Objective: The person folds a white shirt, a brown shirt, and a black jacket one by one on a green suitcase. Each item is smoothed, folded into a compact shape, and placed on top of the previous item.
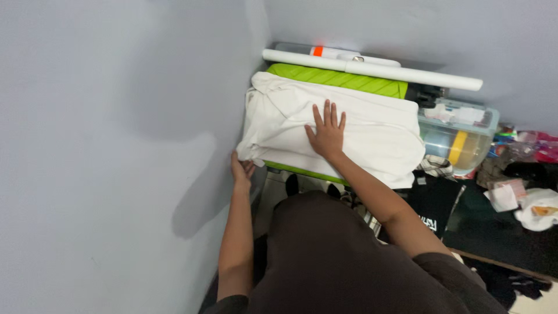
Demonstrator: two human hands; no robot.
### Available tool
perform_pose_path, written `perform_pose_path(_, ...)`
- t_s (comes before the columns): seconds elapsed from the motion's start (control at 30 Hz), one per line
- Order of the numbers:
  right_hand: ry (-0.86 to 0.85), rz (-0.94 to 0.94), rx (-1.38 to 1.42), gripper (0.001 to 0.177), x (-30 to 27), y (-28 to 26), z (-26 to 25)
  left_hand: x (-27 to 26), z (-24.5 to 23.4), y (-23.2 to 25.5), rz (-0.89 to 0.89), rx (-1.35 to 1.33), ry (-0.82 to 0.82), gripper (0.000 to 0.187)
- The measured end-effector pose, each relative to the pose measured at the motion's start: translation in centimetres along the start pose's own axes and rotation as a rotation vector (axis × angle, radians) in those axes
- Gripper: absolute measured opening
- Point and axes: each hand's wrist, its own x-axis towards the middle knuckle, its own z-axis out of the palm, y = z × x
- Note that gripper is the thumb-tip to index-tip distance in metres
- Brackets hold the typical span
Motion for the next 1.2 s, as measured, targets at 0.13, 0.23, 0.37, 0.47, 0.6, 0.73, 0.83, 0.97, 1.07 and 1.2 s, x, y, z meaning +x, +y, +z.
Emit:
perform_pose_path(0.13, -0.017, -0.003, -0.001, 0.071, -0.2, -0.5, -0.5, 0.5, 0.7, -0.1, 0.085, 0.125, 0.005, 0.062)
perform_pose_path(0.23, -0.008, -0.004, -0.008, 0.071, -0.1, -0.3, -1.0, 0.7, 1.0, 0.3, 0.014, 0.137, -0.069, 0.057)
perform_pose_path(0.37, 0.002, -0.009, -0.003, 0.07, -0.1, -0.6, -0.9, 1.3, 0.9, 1.2, 0.064, 0.2, -0.092, 0.054)
perform_pose_path(0.47, -0.004, -0.004, 0.007, 0.07, -0.1, -0.5, -0.9, 1.3, 1.7, 0.9, 0.13, 0.069, 0.0, 0.053)
perform_pose_path(0.6, -0.022, 0.011, 0.028, 0.07, 0.0, -0.2, -0.9, -0.5, 3.5, -0.3, 0.424, -0.004, 0.062, 0.058)
perform_pose_path(0.73, -0.015, 0.025, -0.008, 0.069, -0.2, -0.5, -0.2, -2.7, 5.7, 2.8, 0.276, -0.531, -0.308, 0.062)
perform_pose_path(0.83, -0.042, 0.023, 0.03, 0.069, -0.1, 0.5, -0.7, -6.5, 7.8, 5.3, 0.162, -0.675, -0.439, 0.067)
perform_pose_path(0.97, -0.067, 0.042, 0.046, 0.067, -0.1, -0.5, -0.3, -11.4, 10.3, 9.0, 0.213, -0.683, -0.62, 0.071)
perform_pose_path(1.07, -0.062, 0.037, 0.07, 0.065, 0.5, -0.5, 0.4, -13.8, 11.1, 10.8, 0.252, -0.676, -0.687, 0.072)
perform_pose_path(1.2, -0.077, 0.005, 0.123, 0.065, 1.4, -3.3, 2.3, -15.1, 11.0, 11.7, 0.298, -0.651, -0.773, 0.074)
